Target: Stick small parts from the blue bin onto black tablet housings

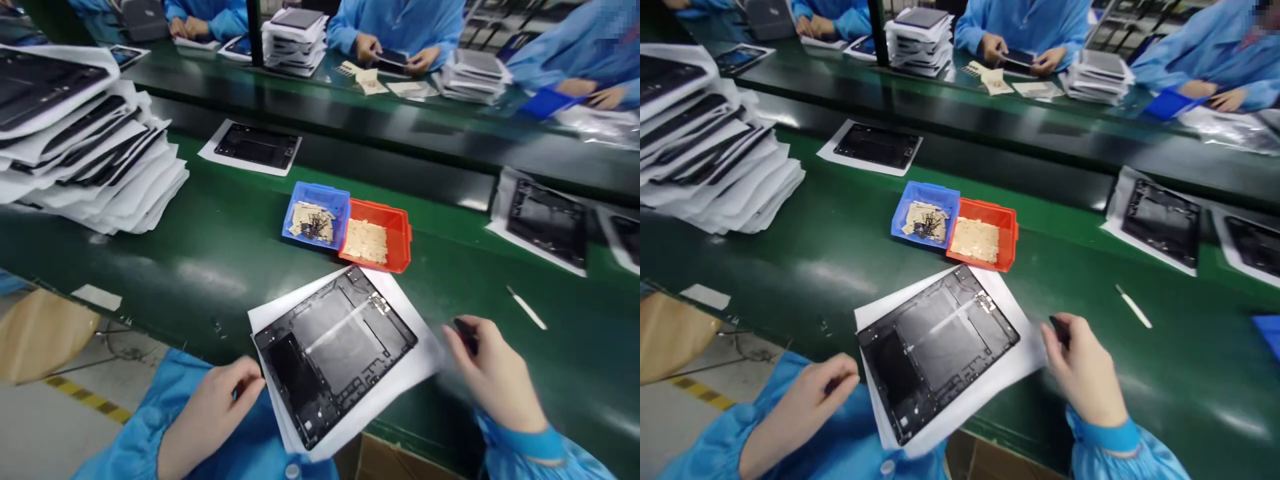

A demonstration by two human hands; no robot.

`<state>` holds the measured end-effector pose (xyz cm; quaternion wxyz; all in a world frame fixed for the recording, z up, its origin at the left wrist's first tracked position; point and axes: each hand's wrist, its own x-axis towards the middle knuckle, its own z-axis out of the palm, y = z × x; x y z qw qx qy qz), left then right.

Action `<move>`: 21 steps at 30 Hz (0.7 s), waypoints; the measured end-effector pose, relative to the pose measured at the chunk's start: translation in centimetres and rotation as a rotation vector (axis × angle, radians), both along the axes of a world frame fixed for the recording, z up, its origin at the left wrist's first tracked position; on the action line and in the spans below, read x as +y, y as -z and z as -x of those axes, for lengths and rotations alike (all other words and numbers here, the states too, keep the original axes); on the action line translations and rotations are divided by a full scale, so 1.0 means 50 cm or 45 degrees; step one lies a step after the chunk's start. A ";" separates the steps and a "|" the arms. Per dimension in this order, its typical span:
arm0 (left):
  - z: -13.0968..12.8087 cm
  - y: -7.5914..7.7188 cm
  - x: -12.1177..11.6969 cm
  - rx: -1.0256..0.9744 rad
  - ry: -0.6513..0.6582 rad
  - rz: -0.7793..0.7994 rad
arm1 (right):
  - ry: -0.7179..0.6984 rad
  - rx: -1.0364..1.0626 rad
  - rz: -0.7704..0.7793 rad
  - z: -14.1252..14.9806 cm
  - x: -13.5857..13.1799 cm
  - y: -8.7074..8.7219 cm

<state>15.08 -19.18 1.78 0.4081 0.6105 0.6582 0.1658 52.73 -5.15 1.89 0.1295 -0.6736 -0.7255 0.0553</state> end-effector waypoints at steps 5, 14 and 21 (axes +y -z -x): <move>0.027 0.023 0.058 0.197 -0.273 -0.234 | -0.170 0.105 0.184 0.062 0.047 -0.024; 0.042 0.003 0.129 0.318 -0.035 0.003 | -0.358 -0.075 0.163 0.085 0.031 0.035; 0.050 0.016 0.121 -0.074 -0.181 -0.074 | -0.219 -0.590 0.099 0.088 -0.008 0.032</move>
